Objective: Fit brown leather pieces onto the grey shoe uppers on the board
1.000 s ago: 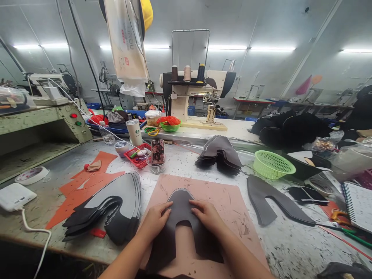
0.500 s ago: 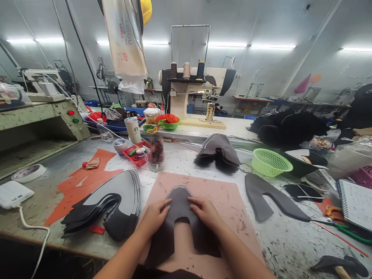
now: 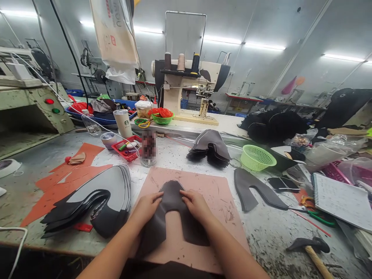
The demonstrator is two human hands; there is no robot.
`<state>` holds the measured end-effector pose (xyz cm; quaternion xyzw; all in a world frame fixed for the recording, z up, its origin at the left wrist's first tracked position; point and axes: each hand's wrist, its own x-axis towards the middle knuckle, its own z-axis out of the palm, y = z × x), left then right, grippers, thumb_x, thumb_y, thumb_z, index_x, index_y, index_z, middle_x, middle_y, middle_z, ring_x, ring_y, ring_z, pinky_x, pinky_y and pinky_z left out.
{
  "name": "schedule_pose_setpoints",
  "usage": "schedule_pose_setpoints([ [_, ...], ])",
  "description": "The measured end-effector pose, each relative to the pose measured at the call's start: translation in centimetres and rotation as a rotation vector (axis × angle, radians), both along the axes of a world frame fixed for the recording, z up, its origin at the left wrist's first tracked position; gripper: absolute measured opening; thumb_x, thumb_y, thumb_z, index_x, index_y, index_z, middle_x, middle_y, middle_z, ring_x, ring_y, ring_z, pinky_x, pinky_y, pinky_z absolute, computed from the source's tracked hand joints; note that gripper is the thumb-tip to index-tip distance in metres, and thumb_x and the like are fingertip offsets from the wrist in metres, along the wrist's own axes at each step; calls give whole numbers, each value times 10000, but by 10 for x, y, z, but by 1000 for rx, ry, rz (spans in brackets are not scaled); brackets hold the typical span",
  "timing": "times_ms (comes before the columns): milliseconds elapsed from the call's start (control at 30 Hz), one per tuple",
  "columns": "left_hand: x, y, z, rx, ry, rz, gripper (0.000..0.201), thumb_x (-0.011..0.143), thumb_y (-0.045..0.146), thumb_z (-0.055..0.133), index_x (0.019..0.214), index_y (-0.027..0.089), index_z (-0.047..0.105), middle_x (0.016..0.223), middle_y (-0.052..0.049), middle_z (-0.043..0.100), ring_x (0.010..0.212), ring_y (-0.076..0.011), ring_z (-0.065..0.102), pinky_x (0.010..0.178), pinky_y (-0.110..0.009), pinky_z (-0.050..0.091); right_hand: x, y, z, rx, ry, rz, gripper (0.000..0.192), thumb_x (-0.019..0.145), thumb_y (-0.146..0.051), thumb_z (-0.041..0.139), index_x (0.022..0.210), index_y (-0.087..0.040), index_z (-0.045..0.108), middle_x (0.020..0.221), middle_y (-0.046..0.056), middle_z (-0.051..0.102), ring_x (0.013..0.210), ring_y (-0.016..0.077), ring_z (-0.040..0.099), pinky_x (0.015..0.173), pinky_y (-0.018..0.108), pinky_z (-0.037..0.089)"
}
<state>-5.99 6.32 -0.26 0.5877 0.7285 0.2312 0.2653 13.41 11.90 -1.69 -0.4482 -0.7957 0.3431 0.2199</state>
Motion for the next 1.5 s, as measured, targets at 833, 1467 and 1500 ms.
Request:
schedule_pose_setpoints([
  [833,52,44,16,26,532,-373,327,820,253,437,1132,187,512,1041,-118,553,953,-252,516,749,-339,440,21,-11,13,-235,46,-109,295,687,-162,548,964,-183,645,952,47,655,896,190,577,813,317,432],
  [1467,66,39,13,5,710,-404,699,748,592,423,1278,142,352,1241,-182,393,1099,-328,374,785,-402,421,71,-81,7,-192,-50,-323,130,714,-198,527,761,-205,648,755,7,664,701,144,585,673,263,456],
  [1500,67,38,14,-11,711,-408,790,702,645,438,1289,127,332,1260,-194,372,1111,-341,359,792,-411,415,71,-82,7,-172,-86,-313,132,718,-189,521,761,-205,645,753,7,655,688,140,578,659,258,452],
])
